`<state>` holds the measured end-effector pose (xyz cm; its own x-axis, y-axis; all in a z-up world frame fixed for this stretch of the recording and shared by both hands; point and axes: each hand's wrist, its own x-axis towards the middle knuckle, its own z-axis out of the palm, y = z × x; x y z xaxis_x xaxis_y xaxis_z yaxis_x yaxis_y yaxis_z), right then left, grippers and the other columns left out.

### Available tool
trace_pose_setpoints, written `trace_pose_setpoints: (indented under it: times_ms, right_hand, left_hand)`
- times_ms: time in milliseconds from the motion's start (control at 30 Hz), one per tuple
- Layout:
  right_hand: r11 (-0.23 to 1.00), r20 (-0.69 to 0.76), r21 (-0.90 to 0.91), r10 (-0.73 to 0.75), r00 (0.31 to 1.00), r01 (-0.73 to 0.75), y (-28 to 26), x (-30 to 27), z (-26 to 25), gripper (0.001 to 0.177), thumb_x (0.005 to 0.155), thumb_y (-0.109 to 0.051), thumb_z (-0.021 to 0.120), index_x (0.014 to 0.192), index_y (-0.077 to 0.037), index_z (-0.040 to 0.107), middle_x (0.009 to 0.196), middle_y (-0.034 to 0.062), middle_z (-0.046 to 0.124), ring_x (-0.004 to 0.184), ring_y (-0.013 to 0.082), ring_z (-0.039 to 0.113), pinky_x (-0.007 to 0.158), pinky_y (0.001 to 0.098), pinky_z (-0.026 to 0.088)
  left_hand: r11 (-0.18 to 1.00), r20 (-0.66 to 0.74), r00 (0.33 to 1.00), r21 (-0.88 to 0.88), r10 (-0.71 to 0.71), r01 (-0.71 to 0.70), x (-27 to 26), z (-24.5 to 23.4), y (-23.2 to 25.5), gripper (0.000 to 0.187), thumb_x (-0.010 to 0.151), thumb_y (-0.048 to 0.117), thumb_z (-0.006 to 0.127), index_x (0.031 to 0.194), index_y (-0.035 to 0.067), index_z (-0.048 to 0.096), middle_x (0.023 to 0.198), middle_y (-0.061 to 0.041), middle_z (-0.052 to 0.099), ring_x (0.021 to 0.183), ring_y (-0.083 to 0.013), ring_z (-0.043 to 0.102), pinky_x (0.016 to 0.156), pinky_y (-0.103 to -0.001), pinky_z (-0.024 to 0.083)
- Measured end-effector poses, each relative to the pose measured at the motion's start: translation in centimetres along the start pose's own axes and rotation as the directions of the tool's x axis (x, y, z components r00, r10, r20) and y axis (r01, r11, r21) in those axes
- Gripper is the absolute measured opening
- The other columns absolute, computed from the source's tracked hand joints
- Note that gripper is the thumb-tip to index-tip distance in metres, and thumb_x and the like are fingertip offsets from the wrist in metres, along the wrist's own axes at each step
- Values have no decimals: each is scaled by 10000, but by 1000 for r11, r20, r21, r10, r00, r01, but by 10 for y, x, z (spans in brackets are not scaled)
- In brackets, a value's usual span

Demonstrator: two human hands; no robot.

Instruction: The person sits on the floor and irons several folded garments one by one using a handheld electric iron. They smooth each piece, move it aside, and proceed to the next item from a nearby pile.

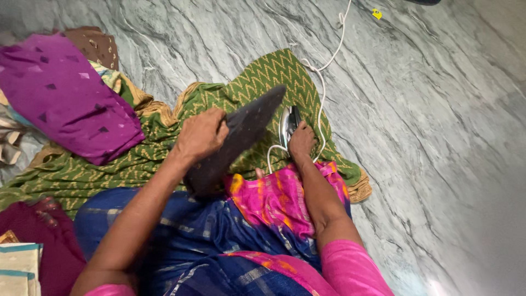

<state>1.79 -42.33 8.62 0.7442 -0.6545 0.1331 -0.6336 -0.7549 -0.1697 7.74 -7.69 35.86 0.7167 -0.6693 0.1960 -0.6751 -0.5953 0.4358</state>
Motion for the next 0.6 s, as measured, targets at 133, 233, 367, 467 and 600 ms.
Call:
trace_pose_setpoints:
  times_ms: [133,233,367,467,600]
  right_hand:
    - [1000,5,-7,10,1000,-10,-3,-1,-2,242,1030,-133,509,1258,-58,471,1242,225,596,1160,427,598,911,622,480]
    - [1000,64,10,17,998,-17,-5,-3,-12,361,916,-114,566,1254,-49,456,1245,240,582,1156,434,584,915,616,471]
    - [999,47,49,-16,999,14,-10,-1,-22,325,944,-108,571,1234,-18,455,1243,267,577,1161,457,574,906,621,472]
    - [999,68,47,-18,998,14,-8,-6,-23,374,916,-110,596,1239,3,446,1236,279,573,1158,464,569,899,626,473]
    - [994,77,104,-36,996,28,-10,-8,-34,406,888,-125,627,1233,1,454,1220,283,588,1151,485,569,914,629,468]
  left_hand:
    - [997,21,998,-47,-66,67,20,-4,-27,240,910,225,594,1070,60,660,1023,-196,683,948,-405,668,851,-534,521]
    - [988,-75,986,27,-148,150,27,25,-81,279,962,172,583,1222,96,653,1180,-180,665,1100,-387,640,952,-514,512]
    - [936,-180,935,124,-306,330,6,83,-138,505,934,164,681,1413,70,550,1453,-212,470,1326,-445,465,1047,-554,458]
    - [943,-155,953,171,-259,284,-48,117,-141,741,841,242,785,1513,174,480,1643,-151,281,1468,-460,319,1149,-634,373]
    - [886,215,870,251,-444,391,-114,148,-131,886,835,443,772,1574,344,293,1699,-107,58,1493,-518,169,1141,-672,270]
